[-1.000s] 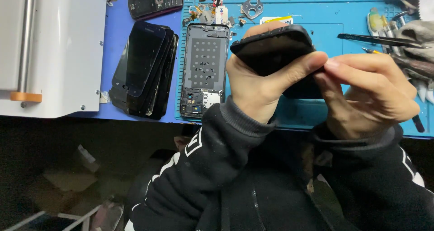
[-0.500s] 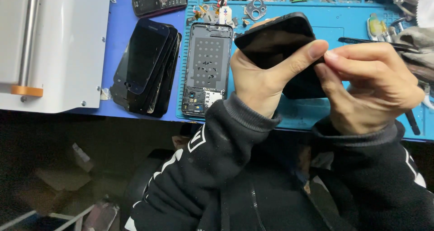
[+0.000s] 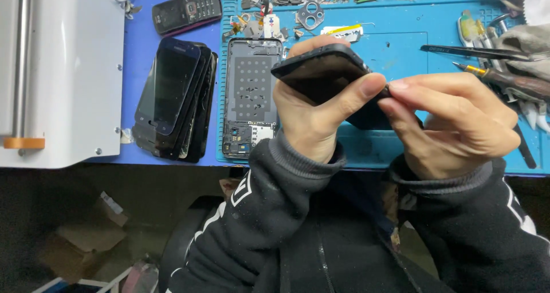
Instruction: Reassemble the internal components of a mobile phone and test the screen functionality.
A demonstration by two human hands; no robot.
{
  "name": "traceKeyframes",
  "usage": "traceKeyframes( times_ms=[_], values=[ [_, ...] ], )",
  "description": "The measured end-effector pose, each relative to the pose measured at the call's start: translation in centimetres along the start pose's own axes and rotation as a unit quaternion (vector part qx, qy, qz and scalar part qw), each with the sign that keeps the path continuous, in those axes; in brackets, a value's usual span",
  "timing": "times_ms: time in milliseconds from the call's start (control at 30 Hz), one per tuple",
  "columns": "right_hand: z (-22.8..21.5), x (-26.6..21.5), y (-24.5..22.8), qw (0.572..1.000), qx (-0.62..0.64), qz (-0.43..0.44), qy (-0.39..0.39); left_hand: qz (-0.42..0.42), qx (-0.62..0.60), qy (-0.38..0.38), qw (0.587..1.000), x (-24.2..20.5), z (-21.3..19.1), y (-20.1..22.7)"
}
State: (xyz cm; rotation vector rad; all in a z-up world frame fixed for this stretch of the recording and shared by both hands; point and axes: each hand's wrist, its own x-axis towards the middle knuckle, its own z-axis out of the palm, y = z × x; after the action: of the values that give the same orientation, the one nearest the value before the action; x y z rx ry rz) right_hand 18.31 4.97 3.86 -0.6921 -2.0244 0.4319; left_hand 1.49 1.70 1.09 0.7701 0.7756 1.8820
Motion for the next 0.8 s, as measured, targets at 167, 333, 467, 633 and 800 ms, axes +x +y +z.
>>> traceKeyframes(
  times_ms=[167,333,467,633,800],
  values=[
    [0.1,0.8,-0.9,1.0,-0.006,0.003,0.005,-0.003,0.017,-0.012,1.0,0.0,-0.3,0.4],
    [0.1,1.2,-1.5,1.0,-0.004,0.017,0.011,-0.024,-0.029,-0.016,0.999,0.1,-0.4,0.2],
    [0.2,1.1,-1.4,1.0,-0.011,0.012,0.013,-0.011,-0.032,-0.017,0.999,0.1,-0.4,0.0],
    [0.2,1.5,-1.8,1.0,-0.024,0.001,0.01,-0.005,-0.029,-0.016,0.999,0.1,-0.3,0.1],
    [0.4,1.6,-1.7,0.998,-0.061,-0.012,0.014,-0.007,0.041,0.013,0.999,0.0,0.3,0.4]
  ],
)
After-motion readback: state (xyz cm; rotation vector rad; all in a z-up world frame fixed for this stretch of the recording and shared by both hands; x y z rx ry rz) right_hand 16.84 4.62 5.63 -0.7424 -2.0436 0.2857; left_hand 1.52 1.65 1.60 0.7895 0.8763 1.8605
